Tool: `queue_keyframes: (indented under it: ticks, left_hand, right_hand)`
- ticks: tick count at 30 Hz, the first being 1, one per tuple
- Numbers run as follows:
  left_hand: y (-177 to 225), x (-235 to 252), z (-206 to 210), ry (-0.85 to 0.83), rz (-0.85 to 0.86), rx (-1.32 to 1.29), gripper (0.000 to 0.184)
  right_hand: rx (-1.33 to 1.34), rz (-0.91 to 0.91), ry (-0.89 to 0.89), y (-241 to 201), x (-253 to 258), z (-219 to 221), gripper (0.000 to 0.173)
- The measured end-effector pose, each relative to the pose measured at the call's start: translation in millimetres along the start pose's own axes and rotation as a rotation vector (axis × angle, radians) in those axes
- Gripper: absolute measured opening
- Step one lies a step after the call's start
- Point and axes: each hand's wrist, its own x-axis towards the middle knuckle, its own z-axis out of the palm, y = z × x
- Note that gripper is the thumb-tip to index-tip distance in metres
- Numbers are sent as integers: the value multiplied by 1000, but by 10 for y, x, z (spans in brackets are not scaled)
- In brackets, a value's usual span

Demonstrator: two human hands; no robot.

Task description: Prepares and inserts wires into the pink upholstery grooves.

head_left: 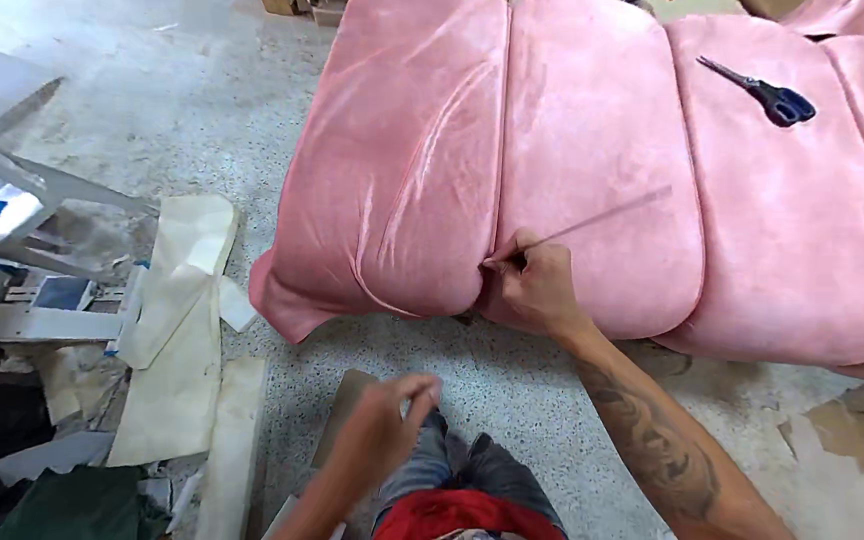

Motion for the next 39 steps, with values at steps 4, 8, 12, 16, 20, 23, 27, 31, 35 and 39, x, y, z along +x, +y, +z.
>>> queue_keyframes:
  ticks: [4,8,12,16,20,23,27,31,35,39]
  left_hand:
    - [341,575,-245,120,-10,-57,27]
    - [849,755,16,138,132,-404,36]
    - [1244,730,357,249,298,-612,27]
    - [1435,640,553,350,337,-644,14]
    - [1501,511,694,378,355,-689,15]
    - [1531,397,748,394,422,-640,14]
    - [1533,246,702,437,504,-623,13]
    - [1447,-87,358,480,476,-302,10]
    - [1433,-476,384,397,487,-69,11]
    - [1485,-642,561,379,601,169,13]
  right_hand:
    - [525,334,40,-118,29,-270,20]
    - [843,489,57,-409,-189,-628,22]
    - [947,442,71,-657,-320,-942,22]
    - [948,436,93,-784,-421,-1130,23]
    - [963,477,101,-803,-582,-1211,23]
    - [1007,520,86,-858,-688,-1243,22]
    - [799,584,186,-796,-884,-1604,28]
    - [-172,432,441,-652,-1278,-2160,66]
    - [-314,104,-220,-750,-1637,-1513,50]
    - [-228,-6,-357,-538,-1762,-739,21]
